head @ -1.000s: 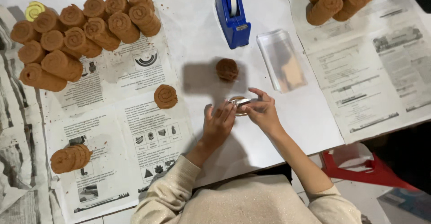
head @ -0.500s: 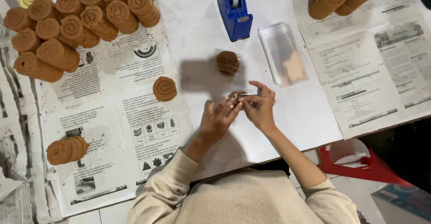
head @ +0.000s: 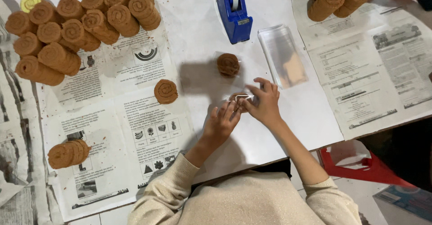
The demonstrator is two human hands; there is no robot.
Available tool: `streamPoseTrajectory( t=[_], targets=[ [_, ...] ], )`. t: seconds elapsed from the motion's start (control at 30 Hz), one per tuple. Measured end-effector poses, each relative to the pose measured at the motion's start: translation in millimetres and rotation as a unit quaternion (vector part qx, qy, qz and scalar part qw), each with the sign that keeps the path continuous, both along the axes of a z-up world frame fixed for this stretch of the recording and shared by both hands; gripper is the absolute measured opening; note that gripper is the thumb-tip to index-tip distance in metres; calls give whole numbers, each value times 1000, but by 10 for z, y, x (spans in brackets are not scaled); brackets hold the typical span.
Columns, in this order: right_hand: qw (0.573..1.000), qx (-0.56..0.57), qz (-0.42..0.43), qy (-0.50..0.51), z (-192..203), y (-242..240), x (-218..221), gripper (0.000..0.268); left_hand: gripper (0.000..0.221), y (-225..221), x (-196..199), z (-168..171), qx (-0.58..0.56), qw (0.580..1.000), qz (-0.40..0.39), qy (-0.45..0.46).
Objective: The person packages individual food rolls by placing them into small plastic bags, folding the bag edges, and securing them with tape from a dispenser.
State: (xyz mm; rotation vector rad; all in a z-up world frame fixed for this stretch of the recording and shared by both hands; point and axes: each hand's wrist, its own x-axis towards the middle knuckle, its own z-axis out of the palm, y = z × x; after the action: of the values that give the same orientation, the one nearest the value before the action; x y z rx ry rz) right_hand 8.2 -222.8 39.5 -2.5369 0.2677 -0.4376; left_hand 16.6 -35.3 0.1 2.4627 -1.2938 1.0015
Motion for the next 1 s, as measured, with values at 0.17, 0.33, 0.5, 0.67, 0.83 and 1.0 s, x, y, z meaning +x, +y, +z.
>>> streamPoseTrajectory(
  t=[0.17,0.33,0.5,0.67,0.83,1.0],
  targets=[
    [984,86,141,70,23,-102,230,28,18,-7,-33,262,-14,999,42,-9],
    [980,107,49,159,397,-116,539,24,28,57,-5,365,-91,993,32,73],
    [980,161,-23,114,731,54,1049,37,39,94,74,327,-125,985,36,111],
    [993,61,80,-67,-16,69,1355,23,49,156,152,382,-208,942,-5,263],
    [990,126,33,-49,-2,-21,1131,34,60,92,604,432,-294,827,-5,479],
    [940,341,-8,20,-241,0,832,51,69,-81,1191,296,-384,690,-48,612]
  ],
)
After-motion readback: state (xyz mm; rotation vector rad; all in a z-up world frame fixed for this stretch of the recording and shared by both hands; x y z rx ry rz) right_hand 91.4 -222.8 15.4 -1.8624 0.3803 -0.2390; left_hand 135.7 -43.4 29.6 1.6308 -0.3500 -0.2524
